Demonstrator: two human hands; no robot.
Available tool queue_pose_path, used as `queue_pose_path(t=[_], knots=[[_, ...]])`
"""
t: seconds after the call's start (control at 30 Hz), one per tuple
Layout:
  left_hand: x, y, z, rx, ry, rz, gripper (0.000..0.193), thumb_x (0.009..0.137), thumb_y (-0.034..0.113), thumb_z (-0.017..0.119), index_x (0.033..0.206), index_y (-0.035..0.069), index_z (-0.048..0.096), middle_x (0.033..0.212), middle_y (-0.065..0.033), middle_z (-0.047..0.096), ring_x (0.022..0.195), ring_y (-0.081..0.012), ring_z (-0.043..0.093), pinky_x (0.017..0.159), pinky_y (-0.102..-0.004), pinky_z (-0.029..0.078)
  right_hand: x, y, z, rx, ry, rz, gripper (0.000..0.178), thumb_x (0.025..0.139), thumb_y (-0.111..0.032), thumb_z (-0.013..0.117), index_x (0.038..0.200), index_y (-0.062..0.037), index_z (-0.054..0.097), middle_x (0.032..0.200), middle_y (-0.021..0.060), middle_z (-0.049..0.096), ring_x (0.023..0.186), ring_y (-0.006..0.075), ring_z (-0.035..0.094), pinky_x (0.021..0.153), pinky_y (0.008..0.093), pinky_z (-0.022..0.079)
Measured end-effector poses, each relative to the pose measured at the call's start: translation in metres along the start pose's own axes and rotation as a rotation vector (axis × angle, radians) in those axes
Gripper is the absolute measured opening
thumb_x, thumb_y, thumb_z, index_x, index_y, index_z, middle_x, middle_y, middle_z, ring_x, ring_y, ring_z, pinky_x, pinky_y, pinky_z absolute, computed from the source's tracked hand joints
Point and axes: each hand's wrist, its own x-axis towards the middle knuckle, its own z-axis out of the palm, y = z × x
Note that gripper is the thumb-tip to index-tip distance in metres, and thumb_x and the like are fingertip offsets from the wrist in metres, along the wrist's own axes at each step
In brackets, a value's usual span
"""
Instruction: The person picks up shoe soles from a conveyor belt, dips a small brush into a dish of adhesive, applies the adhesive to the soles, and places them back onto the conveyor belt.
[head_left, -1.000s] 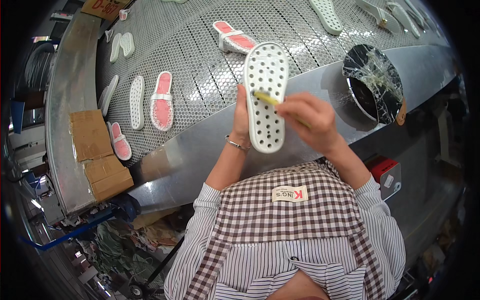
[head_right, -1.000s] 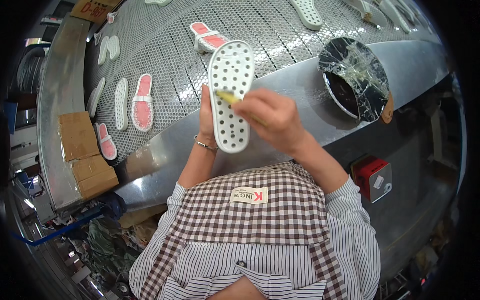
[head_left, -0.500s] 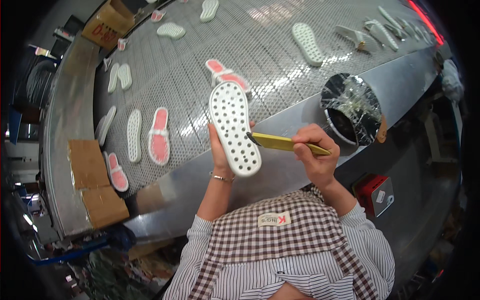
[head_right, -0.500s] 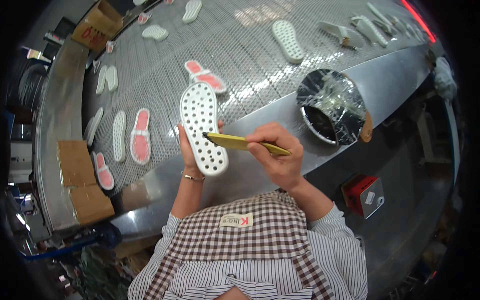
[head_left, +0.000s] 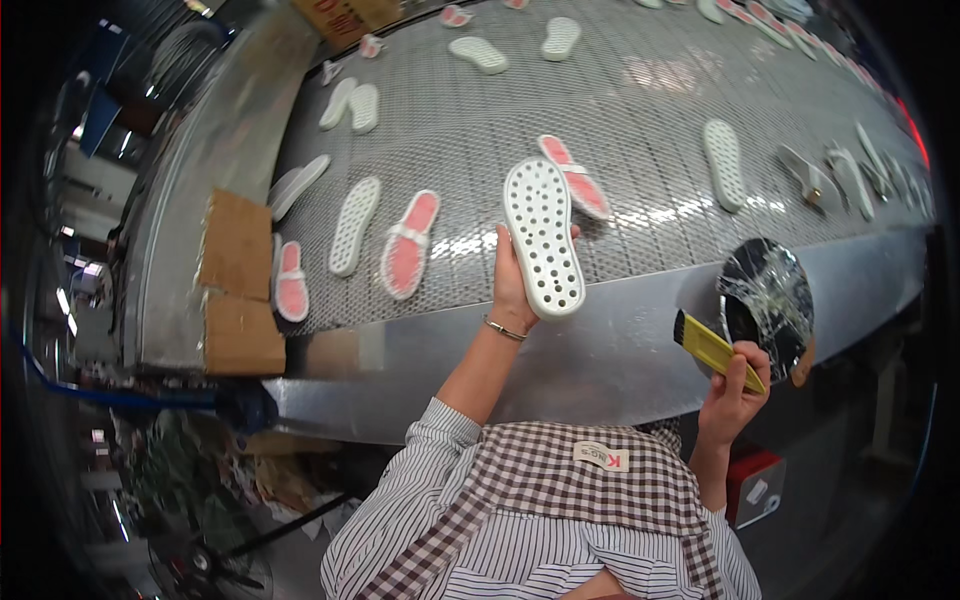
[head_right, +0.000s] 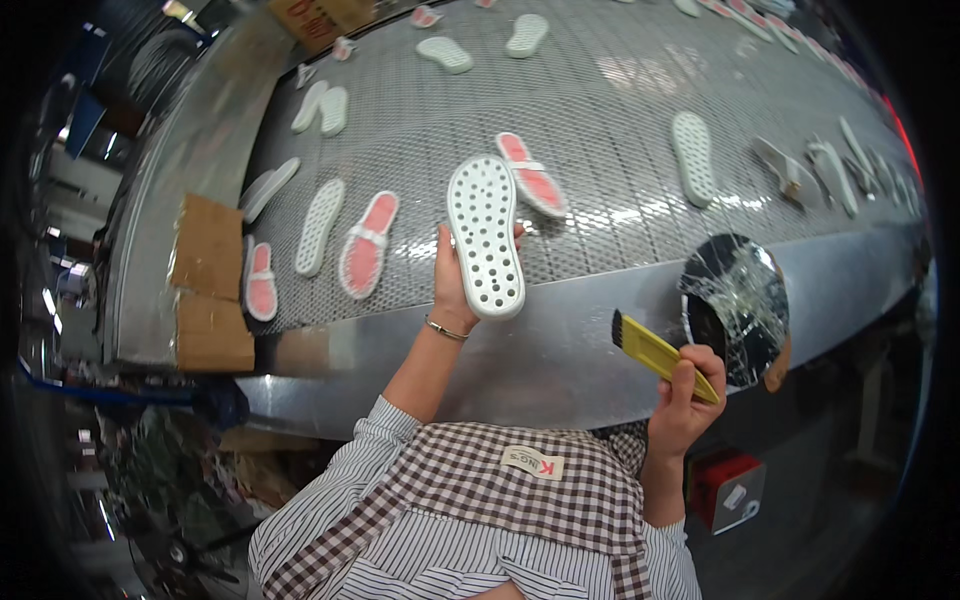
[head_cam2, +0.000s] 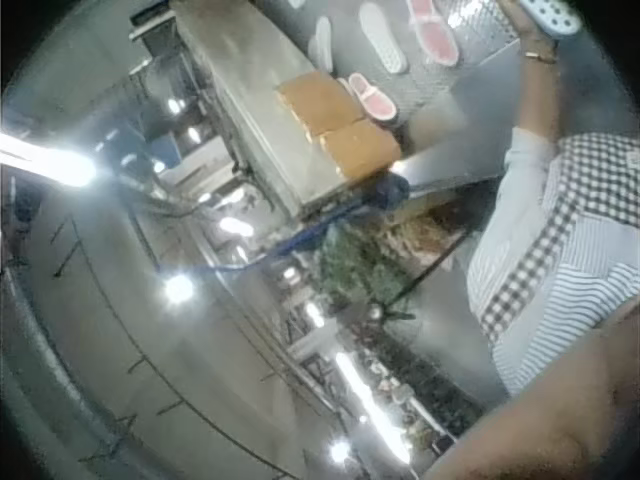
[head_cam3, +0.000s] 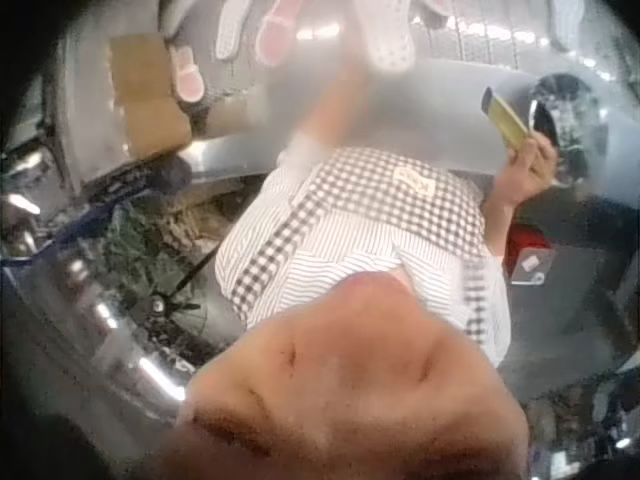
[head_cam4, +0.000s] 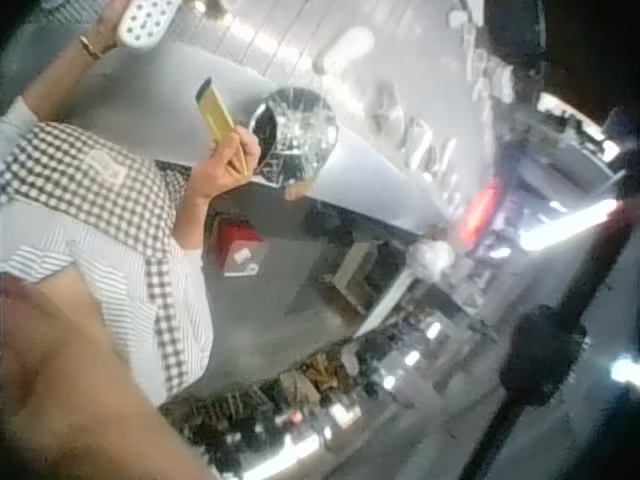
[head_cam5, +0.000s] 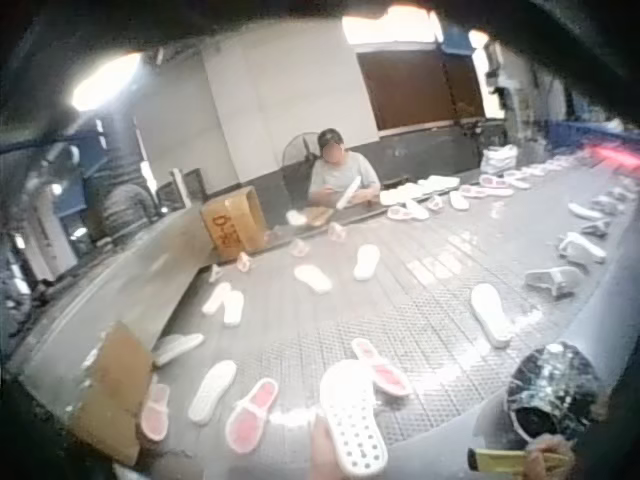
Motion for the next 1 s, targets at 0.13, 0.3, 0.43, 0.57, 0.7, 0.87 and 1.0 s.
queue_pose_path(t=[0.13, 0.3, 0.43, 0.57, 0.7, 0.87, 1.0], knots=[[0.003, 0.024, -0.063, 0.066, 0.176, -0.002, 0.07, 0.097, 0.059, 0.017, 0.132, 0.006, 0.046, 0.116, -0.0166, 0.061, 0.097, -0.0258, 0.063, 0.083, -0.0405, 0.054, -0.004, 0.016, 0.004, 0.01, -0.005, 0.104, 0.007, 0.092, -0.007, 0.059, 0.095, -0.0015, 0.058, 0.09, 0.0031, 0.055, 0.059, 0.0035, 0.044, 0.052, 0.017, 0.037], [0.058, 0.045, -0.117, 0.076, 0.209, -0.06, 0.066, 0.098, 0.053, 0.019, 0.132, 0.004, 0.048, 0.122, -0.0162, 0.059, 0.104, -0.0316, 0.061, 0.089, -0.0463, 0.052, 0.001, 0.02, 0.013, -0.118, -0.045, 0.15, 0.006, 0.092, -0.008, 0.06, 0.092, -0.0026, 0.062, 0.086, 0.0022, 0.057, 0.06, 0.004, 0.049, 0.052, 0.0174, 0.04], [0.076, 0.05, -0.116, 0.244, 0.243, -0.098, 0.075, 0.097, 0.057, 0.01, 0.132, 0.002, 0.047, 0.12, -0.0152, 0.061, 0.103, -0.0294, 0.062, 0.091, -0.0425, 0.051, 0.004, 0.011, 0.015, -0.113, -0.106, 0.211, 0.006, 0.09, -0.007, 0.062, 0.093, -0.0021, 0.064, 0.081, 0.0007, 0.059, 0.061, 0.0042, 0.053, 0.052, 0.0178, 0.042], [0.056, 0.049, -0.091, 0.624, 0.471, 0.047, 0.064, 0.1, 0.047, 0.037, 0.138, -0.004, 0.036, 0.133, -0.0188, 0.051, 0.121, -0.0257, 0.051, 0.103, -0.0372, 0.04, 0.005, 0.005, 0.008, -0.061, -0.088, 0.22, 0.007, 0.089, -0.006, 0.063, 0.095, -0.002, 0.064, 0.083, 0.0013, 0.061, 0.062, 0.0036, 0.053, 0.053, 0.0174, 0.042], [0.021, 0.057, -0.072, 1.226, 0.415, 0.433, 0.054, 0.098, 0.027, 0.05, 0.138, -0.006, 0.037, 0.134, -0.0168, 0.05, 0.122, -0.0237, 0.049, 0.104, -0.0332, 0.037, 0.007, 0.003, 0.005, -0.032, -0.097, 0.307, 0.008, 0.09, -0.007, 0.062, 0.095, -0.0015, 0.064, 0.083, 0.0013, 0.062, 0.062, 0.0033, 0.053, 0.055, 0.0177, 0.043], [0.0, 0.156, -0.099, 1.438, 0.449, 0.703, 0.036, 0.094, 0.016, 0.056, 0.124, -0.004, 0.056, 0.123, -0.0143, 0.059, 0.113, -0.0233, 0.054, 0.099, -0.0344, 0.039, 0.01, 0.001, 0.01, -0.023, -0.1, 0.31, 0.007, 0.091, -0.009, 0.062, 0.094, -0.0024, 0.063, 0.079, 0.0006, 0.06, 0.059, 0.0039, 0.053, 0.053, 0.0171, 0.044], [-0.019, 0.217, -0.145, 1.557, 0.678, 0.644, 0.035, 0.093, 0.016, 0.057, 0.121, -0.004, 0.056, 0.12, -0.0146, 0.06, 0.11, -0.024, 0.056, 0.098, -0.0355, 0.041, 0.01, 0.004, 0.008, -0.03, -0.101, 0.312, 0.007, 0.09, -0.007, 0.062, 0.095, -0.0015, 0.064, 0.082, 0.0023, 0.063, 0.061, 0.0043, 0.054, 0.053, 0.0185, 0.044]])
